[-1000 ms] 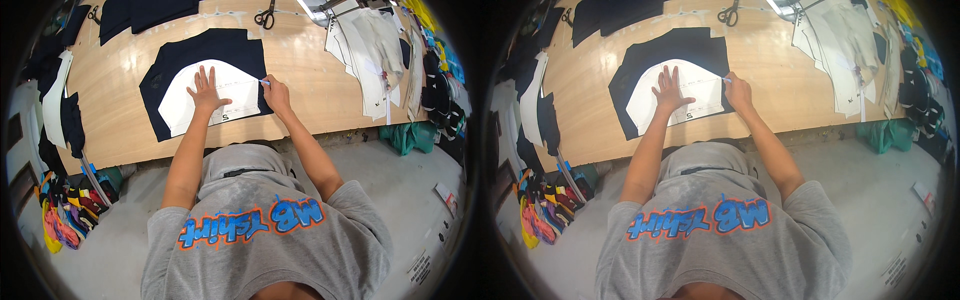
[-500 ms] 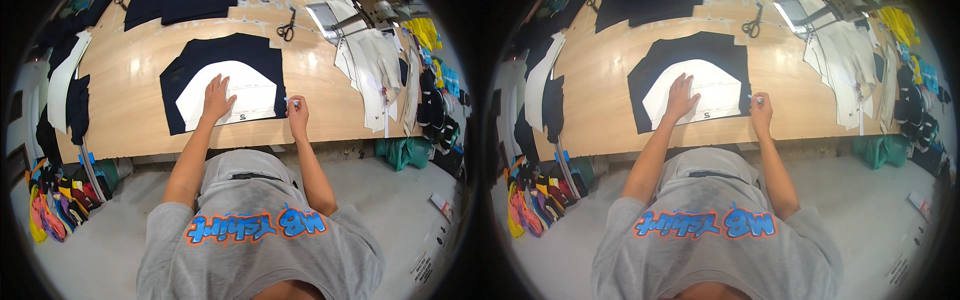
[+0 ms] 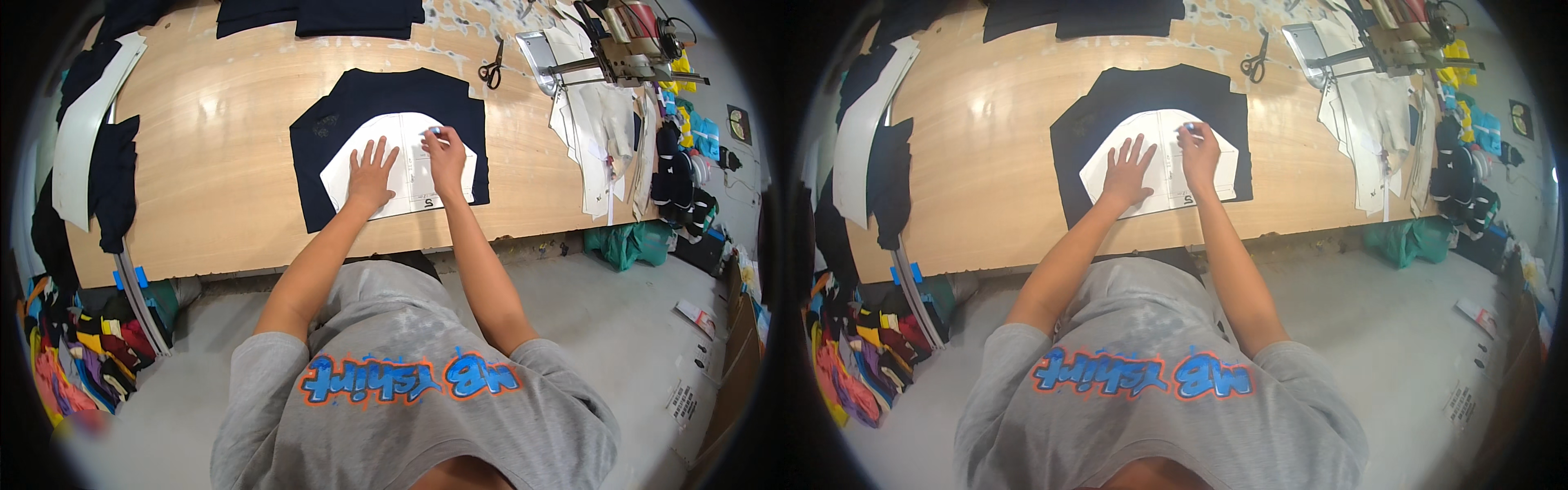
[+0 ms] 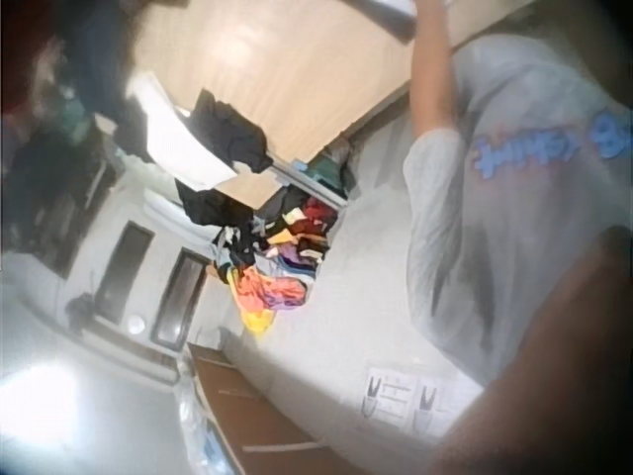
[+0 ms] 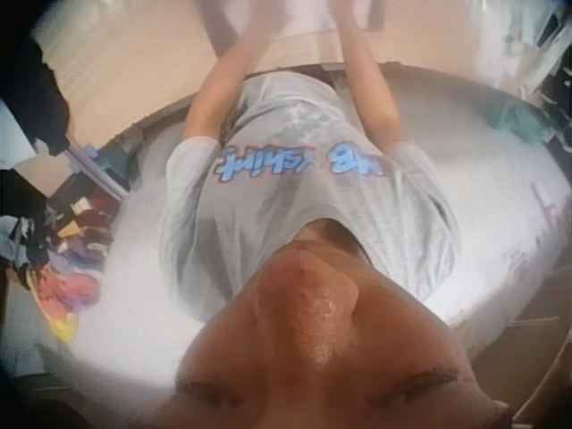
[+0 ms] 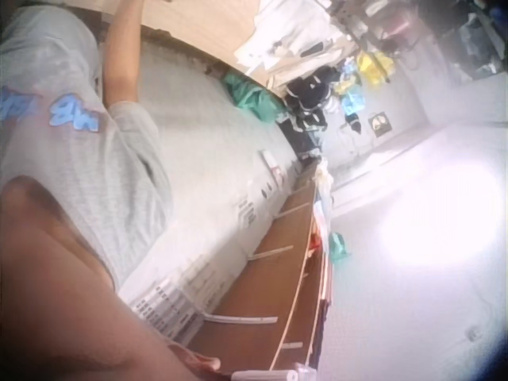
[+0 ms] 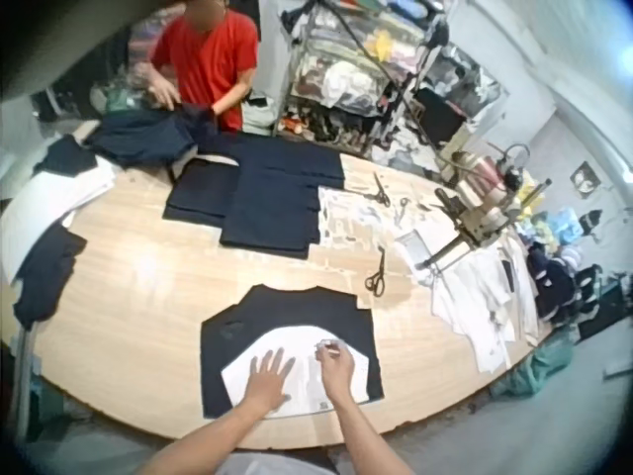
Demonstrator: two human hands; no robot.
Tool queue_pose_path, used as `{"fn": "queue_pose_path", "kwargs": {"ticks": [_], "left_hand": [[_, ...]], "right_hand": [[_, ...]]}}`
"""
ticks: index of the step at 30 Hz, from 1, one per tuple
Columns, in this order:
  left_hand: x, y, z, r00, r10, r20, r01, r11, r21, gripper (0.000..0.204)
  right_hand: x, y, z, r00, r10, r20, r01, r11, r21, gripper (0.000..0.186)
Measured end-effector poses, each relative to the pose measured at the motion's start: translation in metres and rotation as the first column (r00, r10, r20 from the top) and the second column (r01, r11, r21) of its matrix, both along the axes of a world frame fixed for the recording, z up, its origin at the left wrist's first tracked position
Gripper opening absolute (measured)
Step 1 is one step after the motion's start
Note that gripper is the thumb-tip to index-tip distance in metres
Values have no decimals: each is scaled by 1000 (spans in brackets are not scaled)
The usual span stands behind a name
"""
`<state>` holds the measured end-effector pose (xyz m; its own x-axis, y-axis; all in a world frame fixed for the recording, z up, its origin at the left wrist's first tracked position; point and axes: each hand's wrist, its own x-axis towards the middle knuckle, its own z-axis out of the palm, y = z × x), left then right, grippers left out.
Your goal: The person folds and arranges dark fabric pieces on a large wooden table, places a paper pattern on the fabric, traces the outline with a marker, and cuts the fabric using shears. A coworker is also cutting fabric nearby.
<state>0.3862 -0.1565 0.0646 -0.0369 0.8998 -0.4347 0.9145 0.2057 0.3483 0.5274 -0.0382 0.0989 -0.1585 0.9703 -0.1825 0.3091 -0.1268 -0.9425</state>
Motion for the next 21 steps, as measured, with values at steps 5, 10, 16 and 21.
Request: {"fn": "queue_pose_path", "kwargs": {"ticks": [5,10,16,21], "left_hand": [[-2,0,6,995,-79,-52,78,996,-35,136],[1,-7,-7,980,-112,-164,115,993,12,136],[-10,-4,14,988,-150,-30,148,987,-69,109],[-9,-5,8,992,-122,-20,121,992,-44,110]], "right_hand": [[-53,32,-39,983,-45,178,29,995,92,15],[-74,37,-48,902,-35,430,-46,983,177,15],[-81,32,-34,792,14,610,-230,933,276,16],[-95,24,-20,673,52,738,-404,861,308,13]]}}
